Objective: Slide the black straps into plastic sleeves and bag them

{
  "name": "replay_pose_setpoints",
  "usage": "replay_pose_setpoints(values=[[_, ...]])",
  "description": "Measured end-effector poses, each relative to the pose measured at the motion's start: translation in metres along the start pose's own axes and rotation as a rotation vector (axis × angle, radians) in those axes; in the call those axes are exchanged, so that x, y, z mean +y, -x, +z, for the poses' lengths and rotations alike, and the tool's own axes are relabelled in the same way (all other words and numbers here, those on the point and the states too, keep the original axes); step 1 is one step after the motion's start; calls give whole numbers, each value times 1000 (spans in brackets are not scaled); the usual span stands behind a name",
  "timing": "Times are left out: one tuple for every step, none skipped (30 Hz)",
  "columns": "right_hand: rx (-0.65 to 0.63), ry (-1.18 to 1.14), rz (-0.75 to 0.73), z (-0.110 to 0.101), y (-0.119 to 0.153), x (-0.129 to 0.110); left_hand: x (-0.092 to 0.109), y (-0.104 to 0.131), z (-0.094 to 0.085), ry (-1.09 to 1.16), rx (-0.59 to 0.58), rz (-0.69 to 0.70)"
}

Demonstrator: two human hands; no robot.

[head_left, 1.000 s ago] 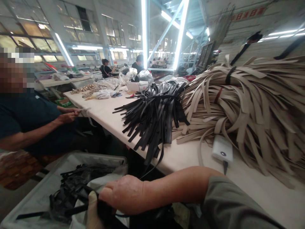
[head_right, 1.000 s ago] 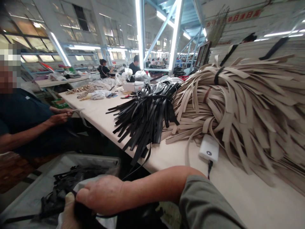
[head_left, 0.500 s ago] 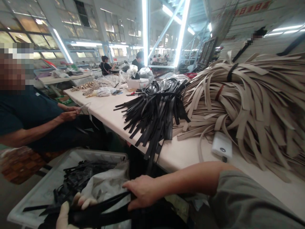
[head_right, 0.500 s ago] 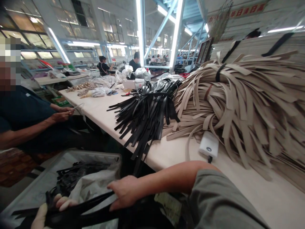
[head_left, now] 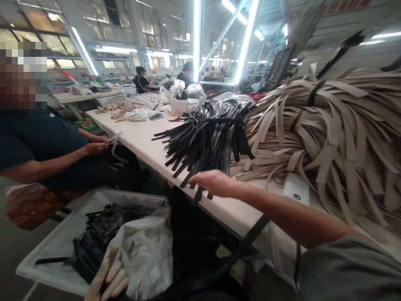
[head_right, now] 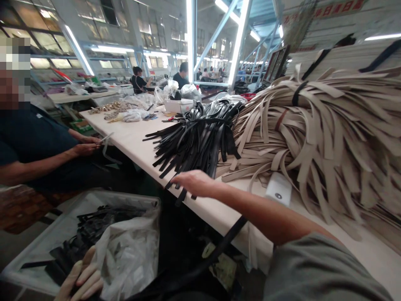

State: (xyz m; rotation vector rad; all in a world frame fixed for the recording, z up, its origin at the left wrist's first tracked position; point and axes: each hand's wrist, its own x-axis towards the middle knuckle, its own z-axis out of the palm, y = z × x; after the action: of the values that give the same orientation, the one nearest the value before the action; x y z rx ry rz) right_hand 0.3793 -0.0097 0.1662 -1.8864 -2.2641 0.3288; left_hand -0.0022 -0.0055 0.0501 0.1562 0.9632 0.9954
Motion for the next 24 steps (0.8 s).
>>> replay_pose_setpoints(values=[[63, 145, 45, -10, -7, 20, -4, 0, 0, -27, 5, -17], [87, 268, 61, -16, -14, 39, -8, -1, 0, -53, 12, -39], [64, 368, 37, -19, -21, 56, -12, -2, 0, -79, 19, -60], [49, 446, 18, -20, -26, 70, -16, -3, 0, -104, 32, -80], [28, 495, -16, -19, -32, 82, -20, -3, 0, -128, 38, -98], [6, 526, -52, -17, -37, 90, -23, -3, 0, -145, 34, -113], [-7, 542, -79, -15, -41, 96, -26, -3, 1, -155, 28, -123], [-16, 550, -101, -14, -45, 99, -28, -2, 1, -161, 9, -126], [-21, 557, -110, -12, -49, 101, -30, -1, 1, -166, -15, -126], [-23, 568, -108, -12, -53, 100, -32, 1, 1, -172, -34, -129], [-26, 584, -99, -12, -56, 99, -33, 2, 2, -178, -48, -136], [-29, 604, -90, -13, -59, 98, -34, 3, 2, -180, -53, -145], [-33, 626, -83, -14, -61, 96, -35, 3, 2, -180, -60, -155], [-40, 645, -81, -15, -63, 95, -35, 3, 2, -177, -65, -164], [-49, 660, -82, -16, -64, 93, -36, 3, 2, -169, -66, -168], [-57, 672, -88, -17, -65, 92, -37, 2, 2, -160, -66, -167], [-63, 682, -96, -16, -65, 91, -38, 1, 1, -151, -66, -167], [-66, 690, -103, -16, -65, 91, -39, 1, 1, -142, -63, -163], [-62, 698, -111, -15, -64, 92, -40, 0, 0, -136, -61, -163], [-46, 703, -119, -14, -63, 92, -41, 0, -1, -133, -58, -169], [-21, 706, -125, -14, -62, 94, -42, -1, -2, -131, -54, -177], [10, 706, -129, -13, -61, 95, -42, -1, -3, -130, -52, -184], [44, 701, -129, -13, -60, 97, -42, -2, -4, -128, -50, -183], [81, 695, -127, -14, -59, 99, -42, -3, -5, -125, -50, -181]])
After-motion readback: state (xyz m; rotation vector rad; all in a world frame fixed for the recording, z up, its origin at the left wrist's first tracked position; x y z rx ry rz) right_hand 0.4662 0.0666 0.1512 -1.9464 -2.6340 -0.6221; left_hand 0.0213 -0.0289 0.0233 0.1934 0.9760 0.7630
